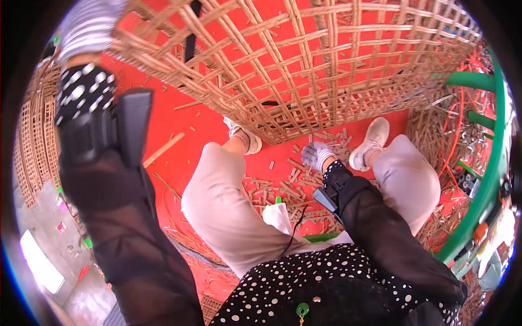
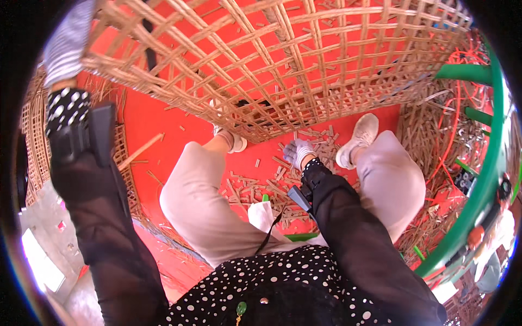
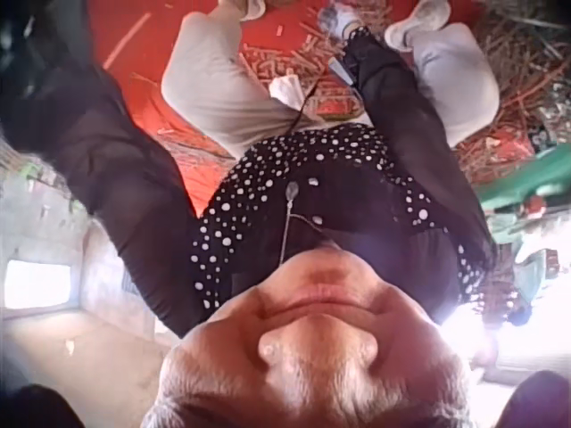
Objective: The person is assembling and weaving a bamboo or wood furniture structure using a nail gun and hand tools.
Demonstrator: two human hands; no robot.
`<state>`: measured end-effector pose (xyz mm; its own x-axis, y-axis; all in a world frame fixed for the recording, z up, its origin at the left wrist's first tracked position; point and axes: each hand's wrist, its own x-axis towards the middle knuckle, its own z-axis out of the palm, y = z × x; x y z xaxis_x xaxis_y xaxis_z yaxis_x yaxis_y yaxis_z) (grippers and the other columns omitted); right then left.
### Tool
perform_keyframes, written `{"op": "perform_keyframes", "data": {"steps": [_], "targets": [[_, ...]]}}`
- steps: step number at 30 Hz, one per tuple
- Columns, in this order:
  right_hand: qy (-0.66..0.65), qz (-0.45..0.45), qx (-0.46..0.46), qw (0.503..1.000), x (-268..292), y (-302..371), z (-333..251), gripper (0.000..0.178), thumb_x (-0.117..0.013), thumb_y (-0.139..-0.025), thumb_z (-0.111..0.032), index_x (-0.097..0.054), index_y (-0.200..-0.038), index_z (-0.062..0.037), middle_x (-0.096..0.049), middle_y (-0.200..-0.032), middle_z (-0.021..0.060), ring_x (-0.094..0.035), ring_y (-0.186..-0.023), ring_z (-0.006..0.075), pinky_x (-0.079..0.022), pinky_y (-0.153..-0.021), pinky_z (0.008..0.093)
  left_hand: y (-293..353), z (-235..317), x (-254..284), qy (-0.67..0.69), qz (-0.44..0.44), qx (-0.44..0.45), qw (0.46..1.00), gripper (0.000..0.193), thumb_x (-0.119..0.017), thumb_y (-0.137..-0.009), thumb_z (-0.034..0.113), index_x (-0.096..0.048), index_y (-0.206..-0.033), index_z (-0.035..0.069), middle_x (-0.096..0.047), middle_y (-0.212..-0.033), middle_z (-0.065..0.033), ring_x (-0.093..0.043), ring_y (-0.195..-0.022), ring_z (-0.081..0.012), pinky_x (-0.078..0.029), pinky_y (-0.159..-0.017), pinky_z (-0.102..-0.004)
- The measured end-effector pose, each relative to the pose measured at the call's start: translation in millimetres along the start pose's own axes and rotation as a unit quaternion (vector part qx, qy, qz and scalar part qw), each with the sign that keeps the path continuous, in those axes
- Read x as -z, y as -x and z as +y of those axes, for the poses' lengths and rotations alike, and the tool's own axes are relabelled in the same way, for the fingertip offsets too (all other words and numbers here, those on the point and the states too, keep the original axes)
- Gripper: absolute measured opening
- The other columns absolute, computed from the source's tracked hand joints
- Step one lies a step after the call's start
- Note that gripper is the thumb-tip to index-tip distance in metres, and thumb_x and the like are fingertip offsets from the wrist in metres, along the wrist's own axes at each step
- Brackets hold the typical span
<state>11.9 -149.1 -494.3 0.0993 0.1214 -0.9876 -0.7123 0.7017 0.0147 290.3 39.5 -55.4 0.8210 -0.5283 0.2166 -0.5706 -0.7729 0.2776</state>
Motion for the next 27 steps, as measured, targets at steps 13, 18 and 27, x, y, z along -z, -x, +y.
{"op": "perform_keyframes", "data": {"steps": [13, 18, 27], "targets": [[-0.217, -0.096, -0.057, 0.970, -38, -99, 14, 0.058, -0.028, -0.086, -0.053, -0.047, -0.120, -0.0095, -0.049, -0.124, 0.0151, -0.047, -0.112, 0.0359, -0.035, -0.089, 0.0582, 268, -76, -420, 0.541, 0.142, 0.828, 0.028, 0.046, -0.058, -0.077, 0.057, -0.055, -0.097, 0.015, -0.063, -0.091, -0.0067, -0.063, -0.080, -0.0248, -0.053, -0.068, -0.0405], [-0.190, -0.177, -0.115, 0.959, -31, -112, 25, 0.056, -0.030, -0.085, -0.055, -0.053, -0.107, -0.0091, -0.057, -0.103, 0.0156, -0.054, -0.086, 0.0329, -0.045, -0.065, 0.0506, 309, -105, -447, 0.592, 0.061, 0.800, 0.078, 0.050, -0.062, -0.073, 0.056, -0.050, -0.102, 0.016, -0.059, -0.095, -0.0038, -0.061, -0.082, -0.0204, -0.055, -0.068, -0.0390], [-0.218, -0.059, -0.097, 0.969, -31, -104, 15, 0.044, -0.031, -0.090, -0.047, -0.055, -0.092, -0.0104, -0.059, -0.084, 0.0117, -0.054, -0.073, 0.0280, -0.048, -0.069, 0.0482, 265, -74, -422, 0.518, 0.107, 0.841, 0.110, 0.044, -0.065, -0.074, 0.052, -0.052, -0.088, 0.012, -0.056, -0.076, -0.0035, -0.059, -0.067, -0.0198, -0.050, -0.054, -0.0387]]}}
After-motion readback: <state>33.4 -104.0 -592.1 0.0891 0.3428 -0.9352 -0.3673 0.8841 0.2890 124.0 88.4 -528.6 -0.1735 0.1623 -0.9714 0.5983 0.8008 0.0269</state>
